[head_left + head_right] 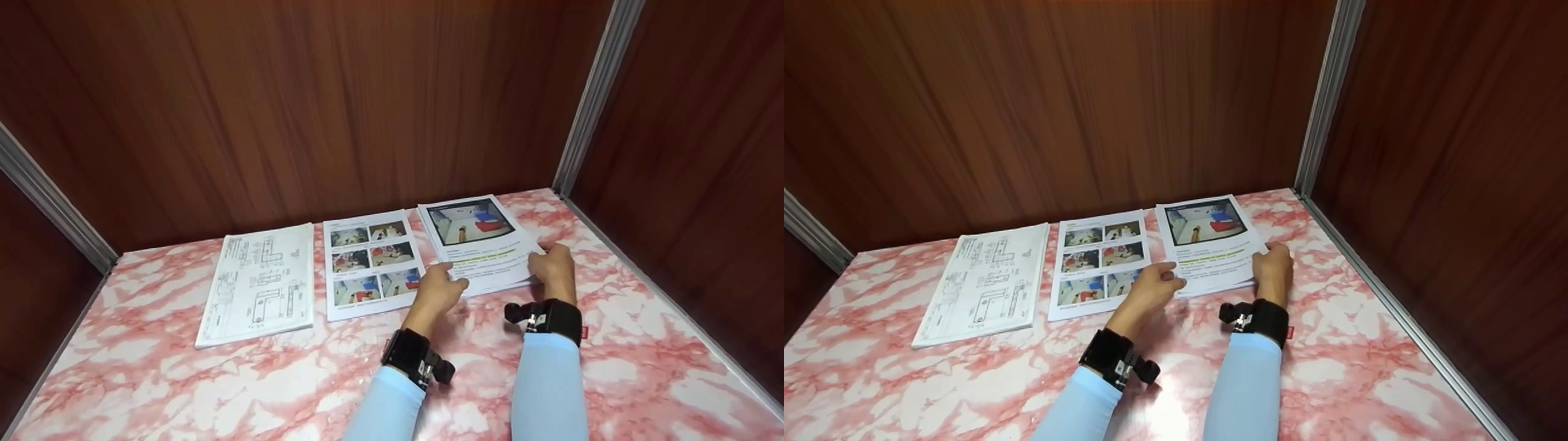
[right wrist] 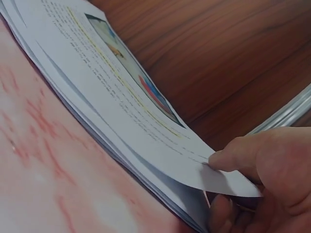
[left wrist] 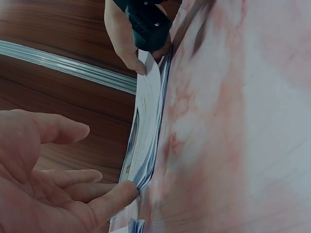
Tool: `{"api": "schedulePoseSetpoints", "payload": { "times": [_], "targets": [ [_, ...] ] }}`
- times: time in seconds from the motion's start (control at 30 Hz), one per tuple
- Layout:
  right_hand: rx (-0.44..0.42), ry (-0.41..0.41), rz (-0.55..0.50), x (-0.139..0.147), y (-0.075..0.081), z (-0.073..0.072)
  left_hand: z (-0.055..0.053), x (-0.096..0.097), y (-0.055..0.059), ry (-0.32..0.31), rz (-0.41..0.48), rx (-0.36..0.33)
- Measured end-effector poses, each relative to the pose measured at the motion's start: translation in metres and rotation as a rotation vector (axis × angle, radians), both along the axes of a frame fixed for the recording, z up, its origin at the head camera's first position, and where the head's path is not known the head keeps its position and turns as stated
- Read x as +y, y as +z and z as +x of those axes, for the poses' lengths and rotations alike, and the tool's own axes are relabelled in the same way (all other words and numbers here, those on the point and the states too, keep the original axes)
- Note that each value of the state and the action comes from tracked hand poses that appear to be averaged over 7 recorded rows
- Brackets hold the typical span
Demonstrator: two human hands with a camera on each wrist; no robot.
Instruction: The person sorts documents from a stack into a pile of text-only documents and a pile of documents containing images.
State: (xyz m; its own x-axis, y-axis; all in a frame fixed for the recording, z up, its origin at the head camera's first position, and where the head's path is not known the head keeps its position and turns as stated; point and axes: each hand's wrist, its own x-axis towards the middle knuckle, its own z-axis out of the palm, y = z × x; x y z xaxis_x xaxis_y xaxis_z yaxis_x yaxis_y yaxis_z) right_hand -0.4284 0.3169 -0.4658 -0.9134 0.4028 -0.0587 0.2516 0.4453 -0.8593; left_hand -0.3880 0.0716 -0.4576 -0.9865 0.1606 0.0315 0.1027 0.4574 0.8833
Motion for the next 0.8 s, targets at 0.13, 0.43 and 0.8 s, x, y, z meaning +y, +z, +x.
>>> {"api": "schedulePoseSetpoints", "payload": {
  "times": [0.13, 0.43, 0.8],
  "targets": [
    [-0.003, 0.014, -0.012, -0.001, 0.002, 0.003, 0.001, 0.0, 0.0, -0.001, 0.005, -0.005],
    [-0.045, 0.042, 0.024, 0.002, 0.004, 0.005, 0.002, -0.001, 0.0, -0.001, -0.017, 0.01],
    [-0.085, -0.047, -0.035, 0.002, 0.019, 0.025, 0.004, -0.004, 0.006, -0.022, -0.016, -0.049]
  ]
}}
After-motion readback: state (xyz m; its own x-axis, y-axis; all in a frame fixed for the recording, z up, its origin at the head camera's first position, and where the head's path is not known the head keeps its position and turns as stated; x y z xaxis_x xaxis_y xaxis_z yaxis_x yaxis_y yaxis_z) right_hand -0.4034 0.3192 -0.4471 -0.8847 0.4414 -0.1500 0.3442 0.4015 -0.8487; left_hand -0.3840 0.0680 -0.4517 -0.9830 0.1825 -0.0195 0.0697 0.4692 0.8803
